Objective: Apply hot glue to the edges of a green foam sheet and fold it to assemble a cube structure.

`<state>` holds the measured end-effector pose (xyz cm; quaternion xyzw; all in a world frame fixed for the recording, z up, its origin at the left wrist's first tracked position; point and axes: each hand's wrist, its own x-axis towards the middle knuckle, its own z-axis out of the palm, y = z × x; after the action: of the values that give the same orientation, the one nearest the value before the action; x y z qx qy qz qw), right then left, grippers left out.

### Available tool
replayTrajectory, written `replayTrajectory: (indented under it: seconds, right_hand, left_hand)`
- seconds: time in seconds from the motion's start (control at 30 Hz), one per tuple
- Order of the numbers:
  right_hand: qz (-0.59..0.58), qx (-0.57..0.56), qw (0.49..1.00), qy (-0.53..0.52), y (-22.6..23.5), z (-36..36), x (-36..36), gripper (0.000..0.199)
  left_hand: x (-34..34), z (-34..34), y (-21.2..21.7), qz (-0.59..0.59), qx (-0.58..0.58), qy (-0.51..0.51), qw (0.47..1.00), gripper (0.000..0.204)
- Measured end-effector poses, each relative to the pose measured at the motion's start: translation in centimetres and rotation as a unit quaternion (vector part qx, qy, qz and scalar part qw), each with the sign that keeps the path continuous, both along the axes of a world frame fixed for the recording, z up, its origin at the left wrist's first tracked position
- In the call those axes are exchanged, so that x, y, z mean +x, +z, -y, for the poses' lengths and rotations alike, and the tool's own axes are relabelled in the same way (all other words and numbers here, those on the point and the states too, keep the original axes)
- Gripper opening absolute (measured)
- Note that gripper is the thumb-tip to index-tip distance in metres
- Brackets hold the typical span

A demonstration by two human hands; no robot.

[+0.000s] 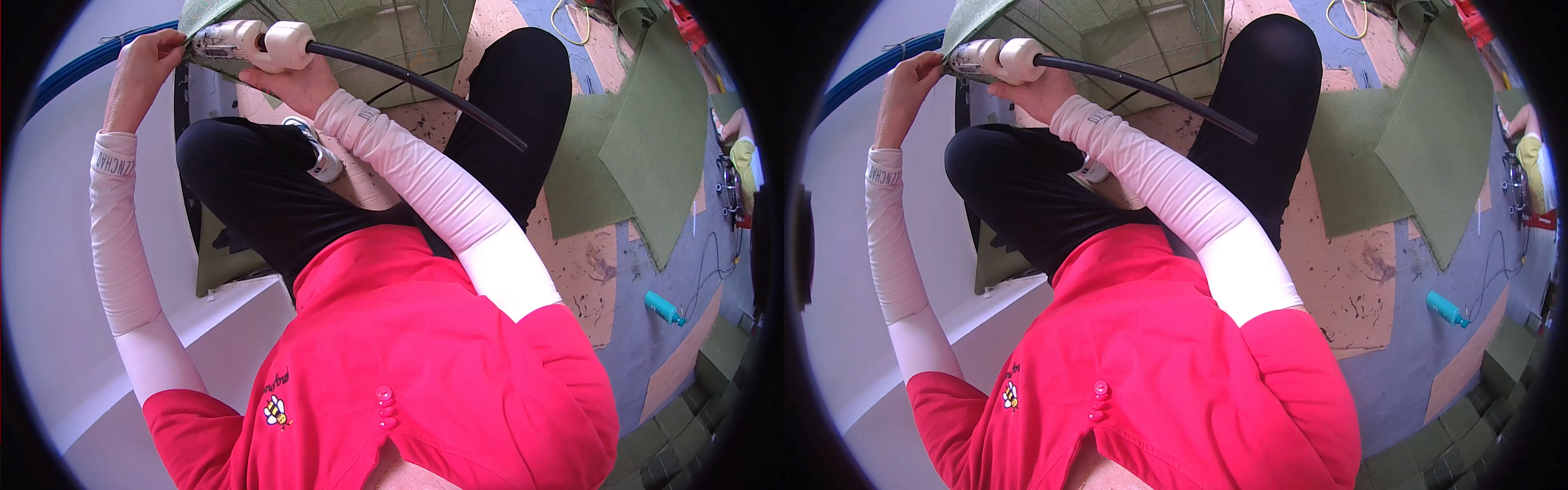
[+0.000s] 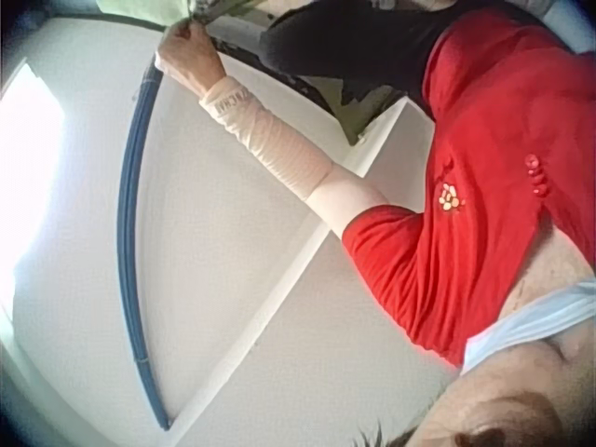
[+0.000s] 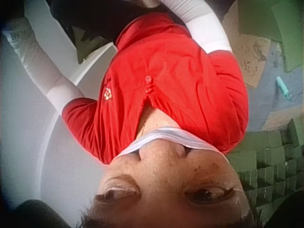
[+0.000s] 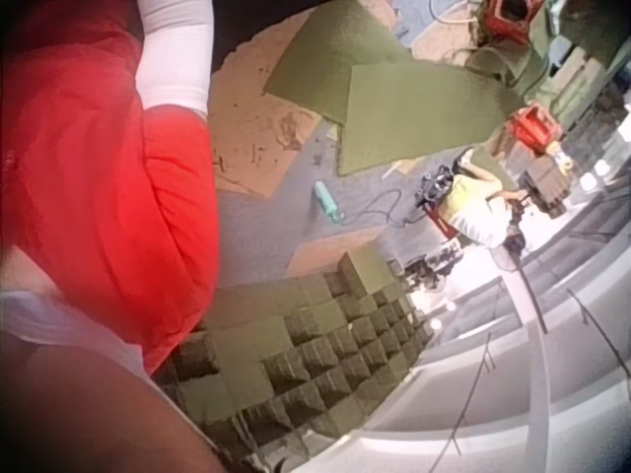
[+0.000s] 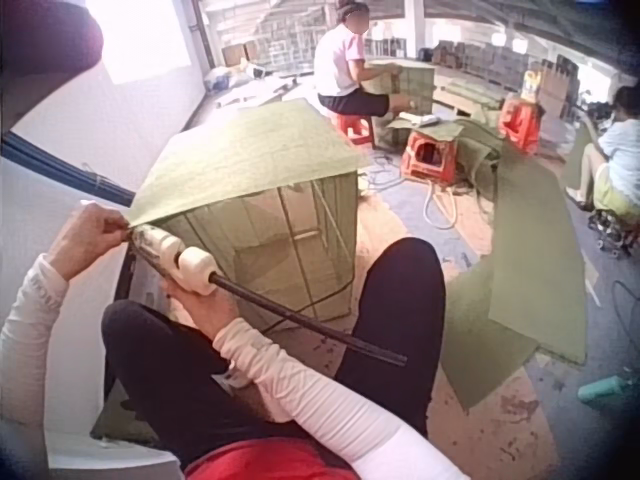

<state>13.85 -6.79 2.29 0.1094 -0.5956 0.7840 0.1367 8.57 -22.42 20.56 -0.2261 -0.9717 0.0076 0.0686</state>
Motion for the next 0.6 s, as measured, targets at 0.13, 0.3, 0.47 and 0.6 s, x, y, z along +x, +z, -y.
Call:
replayTrajectory:
  seconds: [0.13, 0.3, 0.47, 0.6]
  right_hand:
    - [0.012, -0.012, 1.0, 0.006, -0.01, 0.04, 0.16, 0.063]
    - [0.001, 0.023, 1.0, -0.016, 0.1, 0.01, 0.28, 0.054]
    - [0.044, -0.019, 0.998, 0.035, 0.25, 0.05, -0.24, 0.064]
    - [0.027, -0.044, 0.998, 0.025, 0.2, 0.19, -0.21, 0.063]
  left_hand:
    - [-0.09, 0.13, 0.09, 0.003, 0.012, -0.005, 1.0, 0.023]
    - [0.07, 0.06, -0.16, -0.013, 0.009, -0.011, 1.0, 0.023]
    - [0.07, -0.02, 0.04, -0.008, 0.005, -0.005, 1.0, 0.023]
    - [0.03, -0.03, 0.12, -0.008, 0.013, -0.014, 1.0, 0.023]
